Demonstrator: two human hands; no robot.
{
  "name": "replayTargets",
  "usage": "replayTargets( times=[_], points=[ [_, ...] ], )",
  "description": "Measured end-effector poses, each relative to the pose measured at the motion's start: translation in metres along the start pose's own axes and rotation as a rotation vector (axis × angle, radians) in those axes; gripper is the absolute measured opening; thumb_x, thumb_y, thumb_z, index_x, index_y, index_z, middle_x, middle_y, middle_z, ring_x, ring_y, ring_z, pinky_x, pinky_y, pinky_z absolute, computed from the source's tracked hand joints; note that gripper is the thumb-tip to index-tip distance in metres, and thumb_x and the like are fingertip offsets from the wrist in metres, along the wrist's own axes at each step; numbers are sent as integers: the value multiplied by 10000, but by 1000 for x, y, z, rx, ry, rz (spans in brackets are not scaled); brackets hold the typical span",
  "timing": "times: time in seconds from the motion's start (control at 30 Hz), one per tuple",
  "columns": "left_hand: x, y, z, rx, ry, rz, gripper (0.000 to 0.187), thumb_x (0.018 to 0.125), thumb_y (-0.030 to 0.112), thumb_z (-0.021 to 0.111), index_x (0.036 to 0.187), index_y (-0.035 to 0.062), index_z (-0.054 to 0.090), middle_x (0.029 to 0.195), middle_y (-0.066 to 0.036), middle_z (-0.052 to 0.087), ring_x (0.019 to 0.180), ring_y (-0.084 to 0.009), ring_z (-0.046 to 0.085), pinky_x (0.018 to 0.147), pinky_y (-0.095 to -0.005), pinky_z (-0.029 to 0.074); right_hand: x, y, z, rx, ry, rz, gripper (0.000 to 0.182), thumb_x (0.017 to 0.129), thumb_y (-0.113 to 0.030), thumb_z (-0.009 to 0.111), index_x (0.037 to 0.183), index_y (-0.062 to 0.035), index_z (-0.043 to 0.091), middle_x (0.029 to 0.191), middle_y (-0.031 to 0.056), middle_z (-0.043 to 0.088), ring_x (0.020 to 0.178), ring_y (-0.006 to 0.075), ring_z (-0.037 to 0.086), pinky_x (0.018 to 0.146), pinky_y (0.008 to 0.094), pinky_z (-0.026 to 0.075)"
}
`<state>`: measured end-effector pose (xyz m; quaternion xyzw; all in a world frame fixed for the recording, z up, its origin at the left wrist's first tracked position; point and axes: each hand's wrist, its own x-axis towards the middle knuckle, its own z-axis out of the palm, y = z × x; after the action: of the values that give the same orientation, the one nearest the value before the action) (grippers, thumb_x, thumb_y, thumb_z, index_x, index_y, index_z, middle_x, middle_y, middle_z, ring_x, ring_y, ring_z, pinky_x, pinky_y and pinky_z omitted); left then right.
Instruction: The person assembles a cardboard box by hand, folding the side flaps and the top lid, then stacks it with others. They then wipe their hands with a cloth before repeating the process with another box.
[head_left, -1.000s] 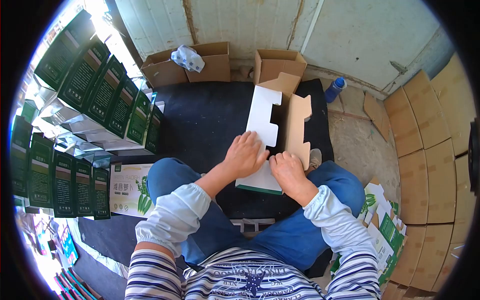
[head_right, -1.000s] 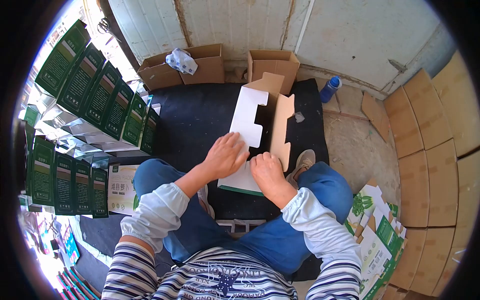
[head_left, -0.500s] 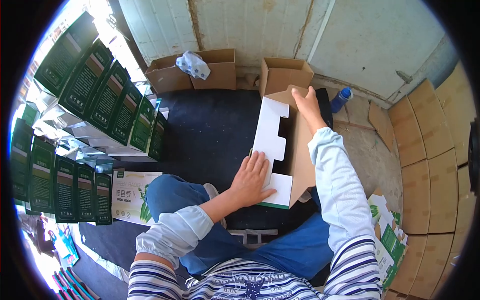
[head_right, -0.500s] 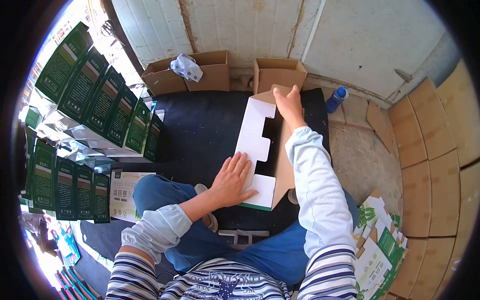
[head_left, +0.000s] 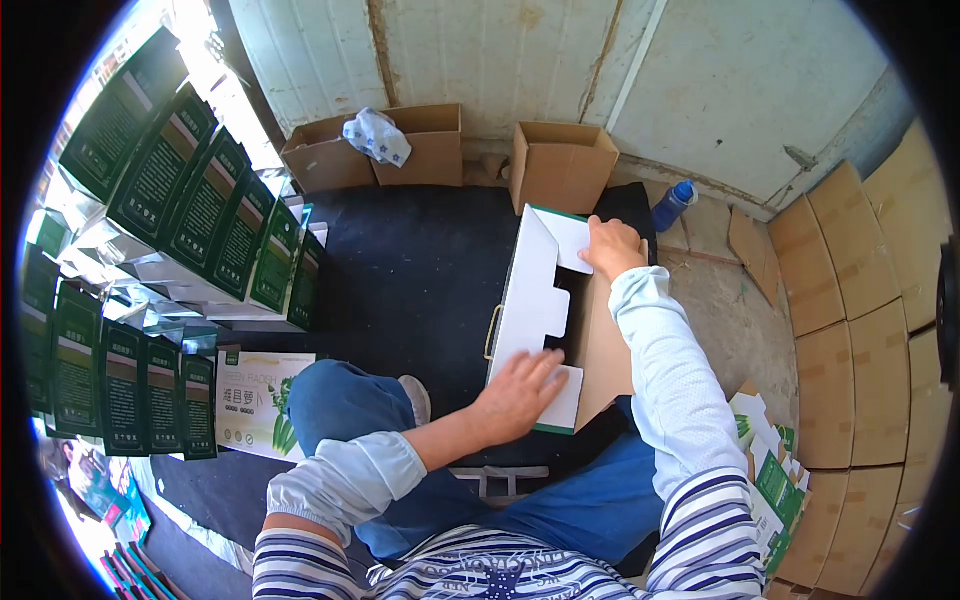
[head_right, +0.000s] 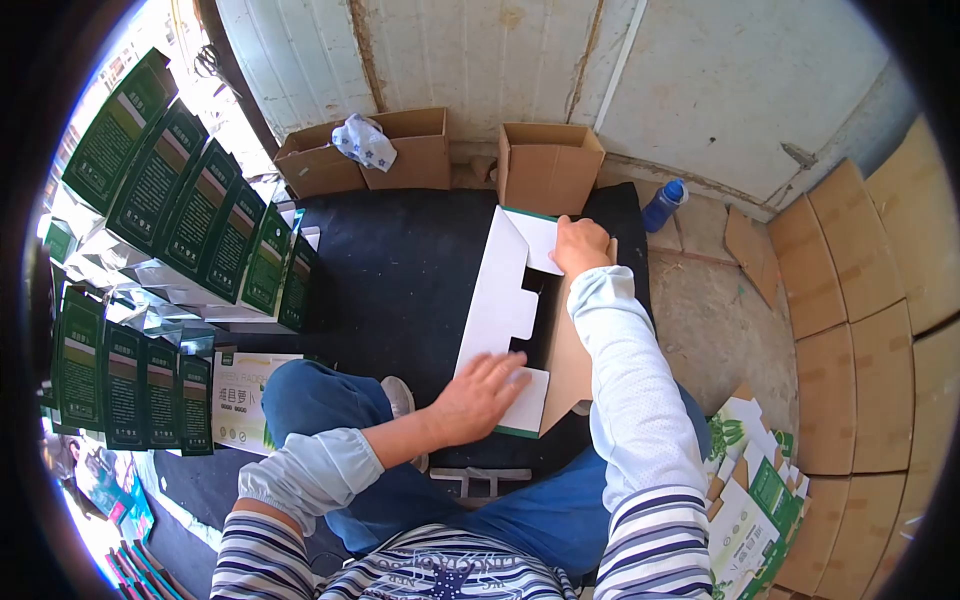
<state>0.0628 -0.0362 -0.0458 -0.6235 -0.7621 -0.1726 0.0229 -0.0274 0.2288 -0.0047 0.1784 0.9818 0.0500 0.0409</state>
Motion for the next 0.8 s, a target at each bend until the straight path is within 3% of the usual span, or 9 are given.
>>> replayTargets(
  times=[0.07, 0.17, 0.2, 0.47, 0.57, 0.63, 0.67, 0.7, 0.8],
  points=[
    [0, 5, 10, -47, 30, 87, 433, 849, 392, 594, 1050, 11, 561, 1102, -164, 528, 1028, -307, 517, 886, -408, 413, 0, 5, 2, -28, 1, -4, 477, 727, -348, 755, 1061, -53, 588, 982, 153, 666, 961, 297, 637, 809, 388, 517],
    [4, 20, -10, -138, -109, 71, 527, 809, 516, 601, 955, 10, 565, 944, -136, 515, 904, -285, 508, 778, -384, 409, 2, 8, 9, -71, -50, 63, 475, 708, -370, 763, 1037, -54, 630, 986, 143, 677, 958, 298, 650, 810, 375, 525],
    [6, 23, -8, -112, -5, 103, 628, 757, 618, 600, 907, 10, 558, 874, -120, 489, 845, -279, 490, 732, -374, 393, 1, 9, 10, -72, -86, 93, 471, 702, -371, 767, 1031, -57, 645, 994, 141, 678, 965, 295, 650, 816, 373, 525],
    [7, 36, 1, -65, -71, -93, 309, 790, 312, 617, 917, 33, 583, 895, -138, 519, 860, -292, 529, 709, -414, 439, -21, 50, -2, -27, -231, 131, 477, 780, -410, 634, 974, 22, 686, 1016, 210, 669, 897, 280, 676, 752, 362, 542],
    [3, 14, -11, -44, -102, -172, 202, 822, 251, 583, 844, 54, 624, 862, -133, 545, 846, -296, 554, 705, -412, 466, -40, 73, -29, 239, -512, 291, 410, 841, -391, 581, 989, -27, 697, 922, 180, 691, 727, 253, 692, 655, 354, 545],
    [1, -16, -23, -24, -121, -226, 252, 864, 268, 549, 795, 48, 649, 852, -128, 582, 845, -297, 582, 670, -426, 488, -50, 104, -9, 600, -608, 383, 562, 858, -509, 536, 985, 25, 654, 824, 179, 669, 602, 226, 642, 553, 333, 513],
    [2, -28, -42, -95, -105, -335, 254, 875, 237, 566, 798, 5, 637, 893, -169, 608, 864, -351, 584, 749, -447, 486, -57, 118, 1, 784, -649, 426, 641, 866, -568, 513, 983, 51, 632, 775, 178, 658, 540, 212, 617, 502, 322, 497],
    [-3, -52, -35, -162, -20, -382, 287, 875, 257, 587, 800, -16, 634, 910, -194, 615, 863, -369, 584, 759, -457, 483, -62, 125, 6, 863, -740, 402, 808, 866, -679, 410, 990, 104, 566, 693, 153, 614, 492, 173, 561, 412, 279, 430],
    [-3, -84, -36, -299, -14, -623, 359, 896, 319, 577, 843, -36, 598, 917, -234, 622, 866, -416, 585, 764, -464, 470, -88, 117, 10, 1048, -659, 363, 819, 884, -675, 370, 961, 115, 570, 696, 149, 619, 494, 179, 577, 403, 277, 434]
  ],
)
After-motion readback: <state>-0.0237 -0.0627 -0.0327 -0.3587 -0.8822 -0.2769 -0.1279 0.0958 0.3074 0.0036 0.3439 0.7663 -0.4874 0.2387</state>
